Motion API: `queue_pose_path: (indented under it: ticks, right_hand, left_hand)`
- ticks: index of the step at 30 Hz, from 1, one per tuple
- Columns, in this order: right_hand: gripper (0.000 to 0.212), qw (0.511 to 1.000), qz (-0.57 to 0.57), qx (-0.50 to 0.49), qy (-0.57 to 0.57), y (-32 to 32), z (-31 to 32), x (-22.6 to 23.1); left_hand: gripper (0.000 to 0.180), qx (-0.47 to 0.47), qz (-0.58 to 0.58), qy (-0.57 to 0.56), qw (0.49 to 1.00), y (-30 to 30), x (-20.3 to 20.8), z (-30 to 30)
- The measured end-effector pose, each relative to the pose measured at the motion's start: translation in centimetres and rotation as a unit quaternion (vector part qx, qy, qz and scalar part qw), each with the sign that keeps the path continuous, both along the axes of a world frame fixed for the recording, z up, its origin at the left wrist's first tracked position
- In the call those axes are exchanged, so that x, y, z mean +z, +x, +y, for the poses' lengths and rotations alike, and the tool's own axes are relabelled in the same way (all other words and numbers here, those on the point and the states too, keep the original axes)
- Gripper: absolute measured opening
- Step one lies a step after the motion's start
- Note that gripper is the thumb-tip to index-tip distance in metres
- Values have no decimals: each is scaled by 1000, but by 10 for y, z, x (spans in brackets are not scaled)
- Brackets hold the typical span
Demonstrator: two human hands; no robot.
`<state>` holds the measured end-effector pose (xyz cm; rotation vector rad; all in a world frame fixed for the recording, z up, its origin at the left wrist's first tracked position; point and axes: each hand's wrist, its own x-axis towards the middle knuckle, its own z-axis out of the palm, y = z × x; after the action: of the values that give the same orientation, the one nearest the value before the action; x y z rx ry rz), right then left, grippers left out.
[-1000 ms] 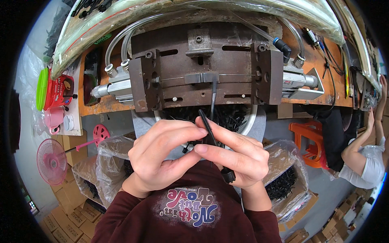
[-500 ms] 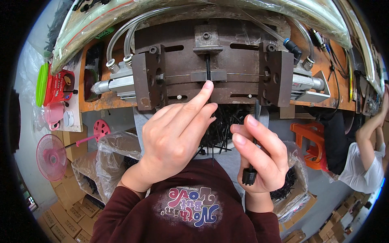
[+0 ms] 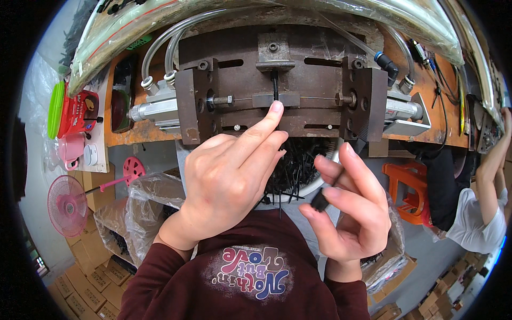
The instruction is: Assembling small plastic parts using a pneumatic clamping machine on a workshop table.
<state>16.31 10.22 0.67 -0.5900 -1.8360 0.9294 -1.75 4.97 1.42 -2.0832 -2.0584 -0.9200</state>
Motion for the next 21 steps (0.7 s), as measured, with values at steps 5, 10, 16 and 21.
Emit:
queue_pose_path:
  ticks: [5, 10, 16, 21]
  right_hand:
    - [33, 978, -150, -45, 134, -15, 10, 9]
    - [26, 966, -194, -24, 167, -31, 26, 10]
    - [24, 928, -305, 5, 216, -48, 25, 10]
    - [22, 911, -344, 13, 226, -52, 28, 22]
  left_hand:
    - [24, -10, -13, 8, 1000, -3, -1, -1]
    - [23, -91, -78, -60, 991, -13, 14, -24]
    - [20, -237, -176, -229, 928, -10, -25, -52]
    - [22, -232, -170, -257, 923, -9, -46, -48]
